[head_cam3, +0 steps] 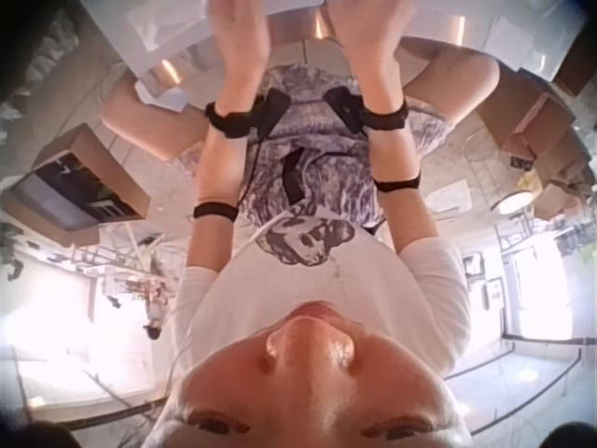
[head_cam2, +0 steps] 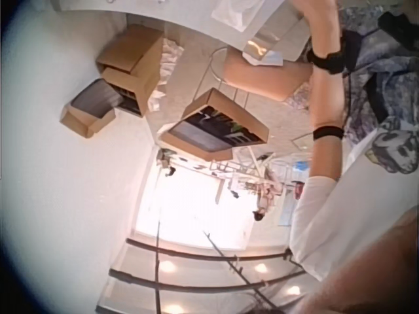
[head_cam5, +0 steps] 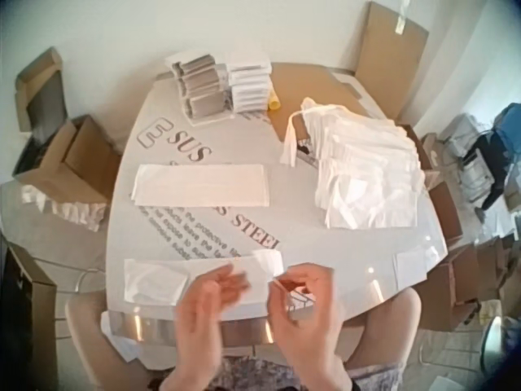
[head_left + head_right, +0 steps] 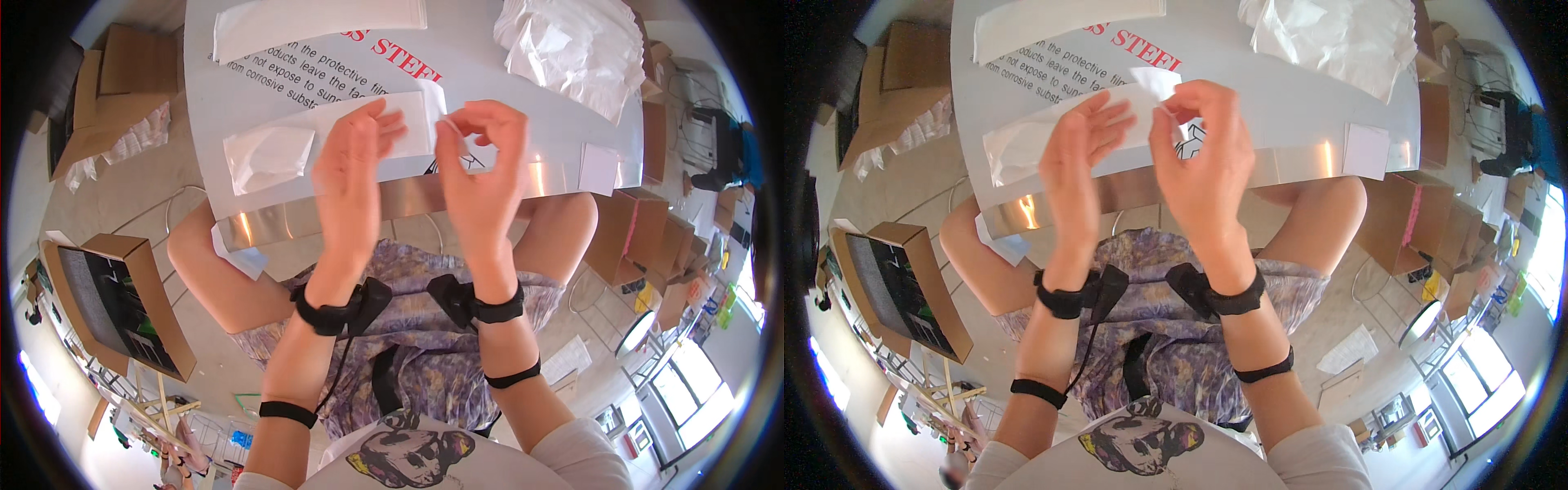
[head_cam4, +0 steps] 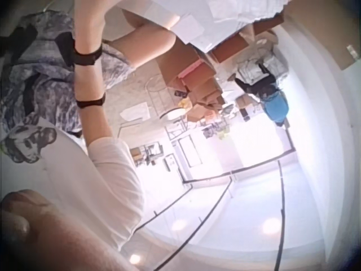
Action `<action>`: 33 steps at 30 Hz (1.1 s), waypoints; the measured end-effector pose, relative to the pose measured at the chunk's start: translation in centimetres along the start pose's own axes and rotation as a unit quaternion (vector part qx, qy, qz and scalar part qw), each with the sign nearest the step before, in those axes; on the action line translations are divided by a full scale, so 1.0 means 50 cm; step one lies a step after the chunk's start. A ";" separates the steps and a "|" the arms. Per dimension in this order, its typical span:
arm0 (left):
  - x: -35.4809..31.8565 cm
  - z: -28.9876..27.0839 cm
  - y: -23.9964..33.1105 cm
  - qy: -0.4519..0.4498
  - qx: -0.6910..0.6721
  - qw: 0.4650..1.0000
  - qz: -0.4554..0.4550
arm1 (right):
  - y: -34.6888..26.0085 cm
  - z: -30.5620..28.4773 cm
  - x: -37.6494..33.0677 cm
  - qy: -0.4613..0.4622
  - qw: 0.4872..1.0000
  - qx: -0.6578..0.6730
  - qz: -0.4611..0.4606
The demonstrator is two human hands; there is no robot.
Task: Folding and organizing white plastic or foam strips on a metal work table.
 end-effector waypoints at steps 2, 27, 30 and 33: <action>0.005 -0.001 -0.015 0.026 -0.126 0.981 -0.142 | -0.005 0.022 -0.013 -0.015 1.000 0.001 0.003; 0.041 -0.078 -0.012 0.082 0.265 0.959 -0.057 | 0.108 0.129 -0.014 -0.004 0.879 0.442 0.179; 0.044 -0.075 -0.015 0.081 0.272 0.957 -0.057 | 0.119 0.147 -0.020 -0.012 0.902 0.400 0.163; 0.045 -0.075 -0.012 0.081 0.293 0.951 -0.053 | 0.128 0.137 -0.017 0.004 0.912 0.380 0.155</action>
Point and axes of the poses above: each hand's wrist, its own x-axis towards the middle knuckle, its own z-axis out of the palm, y = z × x, the point moved 9 cm from there along x, towards the middle knuckle
